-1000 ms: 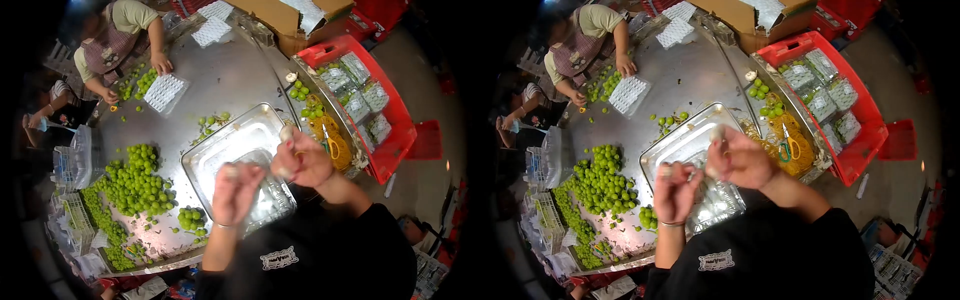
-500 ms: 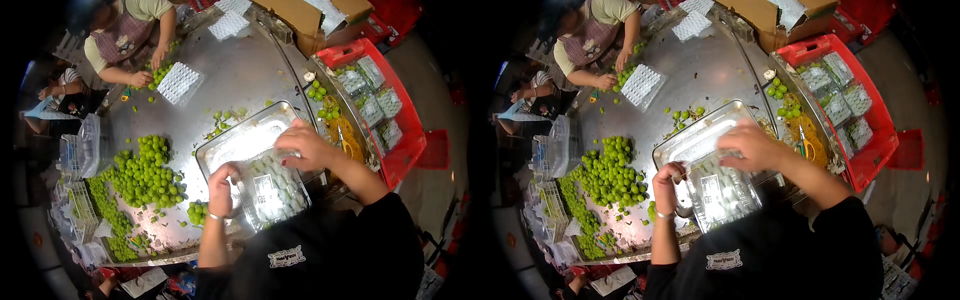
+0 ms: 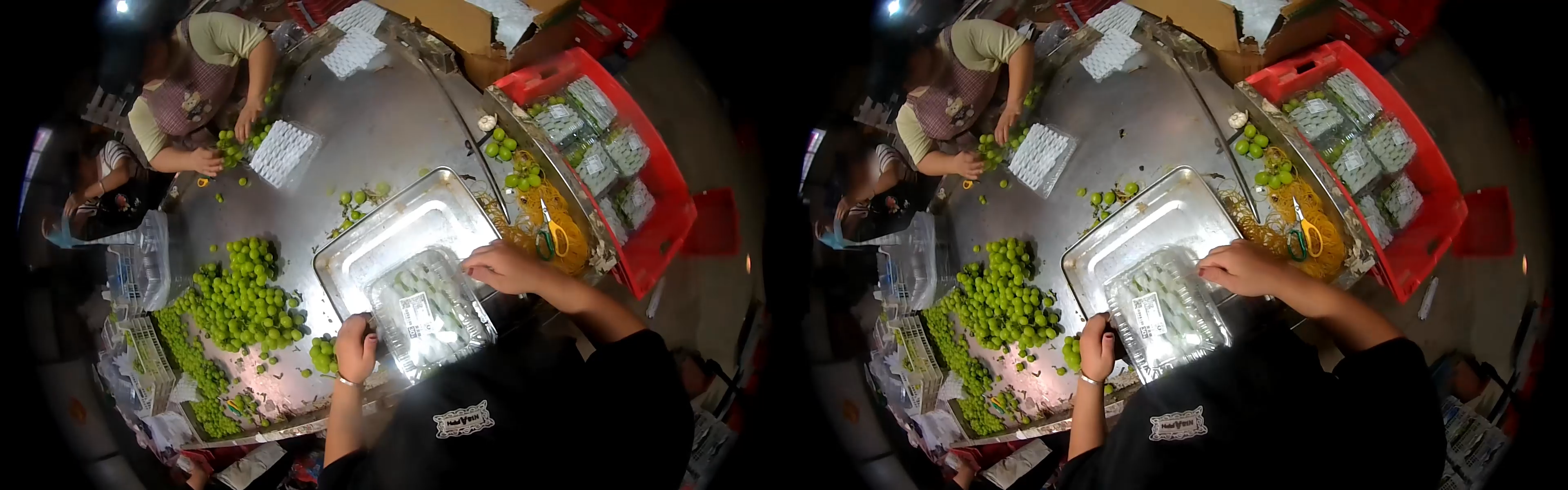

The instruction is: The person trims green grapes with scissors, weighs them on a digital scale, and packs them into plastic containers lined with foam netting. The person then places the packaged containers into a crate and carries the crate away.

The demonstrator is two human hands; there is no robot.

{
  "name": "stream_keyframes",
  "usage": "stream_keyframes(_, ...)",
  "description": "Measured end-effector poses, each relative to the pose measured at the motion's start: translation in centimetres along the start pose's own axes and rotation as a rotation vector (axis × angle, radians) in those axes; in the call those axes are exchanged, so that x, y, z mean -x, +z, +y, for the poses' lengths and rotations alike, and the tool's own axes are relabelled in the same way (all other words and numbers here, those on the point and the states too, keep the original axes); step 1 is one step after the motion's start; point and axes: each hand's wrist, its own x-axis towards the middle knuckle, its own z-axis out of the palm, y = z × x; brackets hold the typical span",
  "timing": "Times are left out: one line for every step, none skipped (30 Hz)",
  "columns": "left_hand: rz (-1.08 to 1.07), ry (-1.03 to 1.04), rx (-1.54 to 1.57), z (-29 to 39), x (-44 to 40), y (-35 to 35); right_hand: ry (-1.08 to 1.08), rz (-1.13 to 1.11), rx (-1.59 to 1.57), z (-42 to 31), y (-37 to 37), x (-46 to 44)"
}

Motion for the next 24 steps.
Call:
stream_keyframes(-0.108,-0.097,-0.024,0.3,0.7,-0.1,0.147,-0.142,0.010,-1.9,-0.5,0.0)
stream_keyframes(-0.218,-0.193,-0.053,0.6,1.4,-0.5,0.291,-0.282,0.014,-3.3,-0.9,0.2)
stream_keyframes(-0.184,-0.260,-0.008,1.7,2.3,-0.3,0.275,-0.294,0.040,-4.1,-1.0,0.8)
stream_keyframes(-0.148,-0.325,0.038,3.0,3.6,0.1,0.259,-0.305,0.067,-4.9,-0.4,1.8)
stream_keyframes(-0.248,-0.526,0.017,3.3,4.5,0.0,0.073,-0.015,-0.065,-4.2,1.4,3.7)
stream_keyframes(-0.214,-0.639,0.255,5.3,4.2,-0.2,0.076,-0.060,-0.128,-3.7,2.2,4.5)
stream_keyframes(-0.196,-0.634,0.247,7.4,3.4,-0.7,0.005,0.074,-0.098,-3.9,2.4,4.8)
stream_keyframes(-0.193,-0.622,0.254,9.1,2.6,-0.8,-0.049,0.211,-0.050,-4.2,2.4,5.1)
stream_keyframes(-0.220,-0.547,0.267,9.6,1.9,-0.7,0.110,0.239,-0.418,-3.9,2.5,5.3)
stream_keyframes(-0.246,-0.465,0.283,10.3,1.0,-0.7,0.306,0.220,-0.953,-5.1,0.0,5.1)
stream_keyframes(-0.212,-0.406,0.619,14.0,-2.0,-0.7,0.419,0.303,-1.252,-4.3,-1.3,6.2)
stream_keyframes(-0.235,-0.394,0.950,15.9,-3.4,-0.6,0.504,0.383,-1.560,-3.6,-2.4,7.2)
stream_keyframes(-0.244,-0.214,0.885,15.0,-4.1,-0.2,0.408,0.579,-1.530,-4.5,-4.0,8.6)
stream_keyframes(-0.236,-0.034,0.816,13.5,-4.8,-0.5,0.372,0.712,-1.407,-4.2,-5.8,10.4)
stream_keyframes(-0.159,-0.117,0.709,12.2,-5.8,-1.0,0.348,0.843,-1.265,-4.0,-7.7,12.2)
stream_keyframes(-0.079,-0.204,0.596,10.6,-6.7,-1.9,0.340,0.967,-1.116,-3.8,-9.5,14.0)
stream_keyframes(0.004,-0.336,0.572,8.3,-7.1,-2.8,0.283,1.220,-1.301,3.7,-9.8,17.1)
stream_keyframes(0.090,-0.465,0.543,5.7,-7.3,-3.7,0.272,1.437,-1.237,7.2,-11.5,20.2)
stream_keyframes(0.107,-0.520,0.520,2.9,-7.3,-4.8,0.358,1.505,-0.953,9.2,-13.6,22.7)
stream_keyframes(0.127,-0.576,0.498,0.5,-7.4,-5.8,0.482,1.429,-0.611,11.4,-15.5,25.4)
stream_keyframes(0.144,-0.626,0.512,-1.0,-7.9,-6.5,0.454,1.206,-0.372,13.4,-17.8,27.9)
stream_keyframes(0.160,-0.681,0.524,-2.1,-8.5,-7.1,0.540,0.992,-0.236,13.9,-20.0,29.1)
stream_keyframes(0.156,-0.693,0.538,-2.9,-9.5,-7.3,0.580,0.769,-0.269,15.3,-21.6,28.9)
stream_keyframes(0.157,-0.694,0.526,-4.6,-10.5,-7.6,0.613,0.544,-0.303,16.5,-22.4,28.7)
